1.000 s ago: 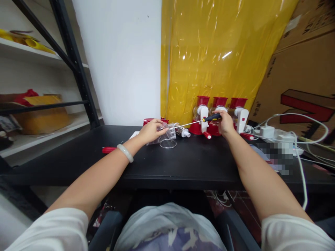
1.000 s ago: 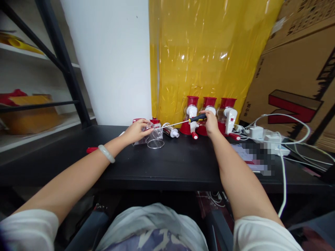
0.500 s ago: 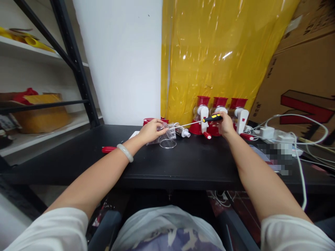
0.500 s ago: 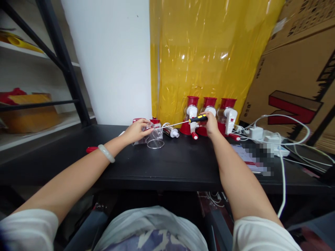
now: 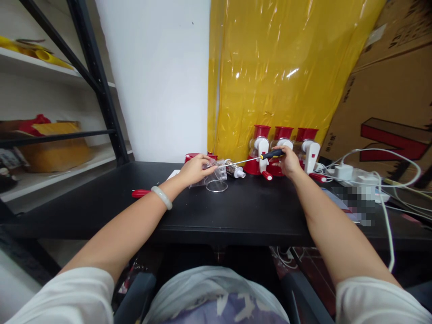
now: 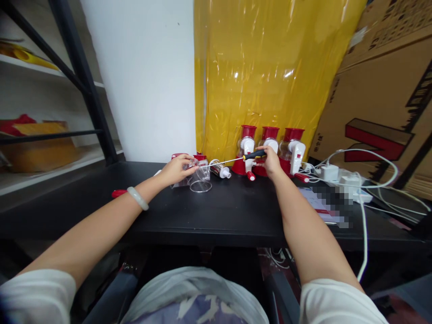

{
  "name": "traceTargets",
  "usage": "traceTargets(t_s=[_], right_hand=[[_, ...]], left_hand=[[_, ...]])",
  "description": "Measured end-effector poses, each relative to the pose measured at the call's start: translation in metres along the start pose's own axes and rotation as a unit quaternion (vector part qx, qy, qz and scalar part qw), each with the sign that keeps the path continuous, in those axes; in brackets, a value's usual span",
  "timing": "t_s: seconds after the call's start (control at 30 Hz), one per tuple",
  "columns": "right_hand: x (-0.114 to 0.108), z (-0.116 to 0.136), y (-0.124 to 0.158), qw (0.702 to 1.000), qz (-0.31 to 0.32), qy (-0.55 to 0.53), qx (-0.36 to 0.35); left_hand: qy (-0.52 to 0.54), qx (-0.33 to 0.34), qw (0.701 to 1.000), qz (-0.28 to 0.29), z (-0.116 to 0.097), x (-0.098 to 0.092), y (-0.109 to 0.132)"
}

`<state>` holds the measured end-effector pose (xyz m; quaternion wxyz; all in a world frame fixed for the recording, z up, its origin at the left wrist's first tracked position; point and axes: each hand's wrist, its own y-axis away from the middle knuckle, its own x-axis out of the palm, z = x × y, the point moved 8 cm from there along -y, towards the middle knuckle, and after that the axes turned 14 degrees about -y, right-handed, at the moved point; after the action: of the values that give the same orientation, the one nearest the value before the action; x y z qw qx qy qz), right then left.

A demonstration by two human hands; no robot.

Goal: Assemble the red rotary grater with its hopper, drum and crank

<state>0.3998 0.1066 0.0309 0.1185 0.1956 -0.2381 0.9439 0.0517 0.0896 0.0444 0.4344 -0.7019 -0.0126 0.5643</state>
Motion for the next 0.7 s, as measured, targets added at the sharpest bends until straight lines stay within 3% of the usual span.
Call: traceTargets(t_s=[0.2,0.4,0.7], right_hand=[[-0.0018,0.0087,-0.0043,0.990,0.013,0.093,-0.101],[-0.0006,-0.0010,-0.0004,1.000,-0.006,0.008,0.006],[-0.0006,0.0008,-0.0059,0.998,0.021,0.033,-0.059]], left_hand=[[-0.011,0.008,1.000,-0.004,-0.0025,-0.0020,0.0003],[-0.014,0.006,1.000,-0.003,0.0009,0.0002,0.0000],[-0.001,0.002,1.000,-0.006,0.0024,0.0012,0.0008]])
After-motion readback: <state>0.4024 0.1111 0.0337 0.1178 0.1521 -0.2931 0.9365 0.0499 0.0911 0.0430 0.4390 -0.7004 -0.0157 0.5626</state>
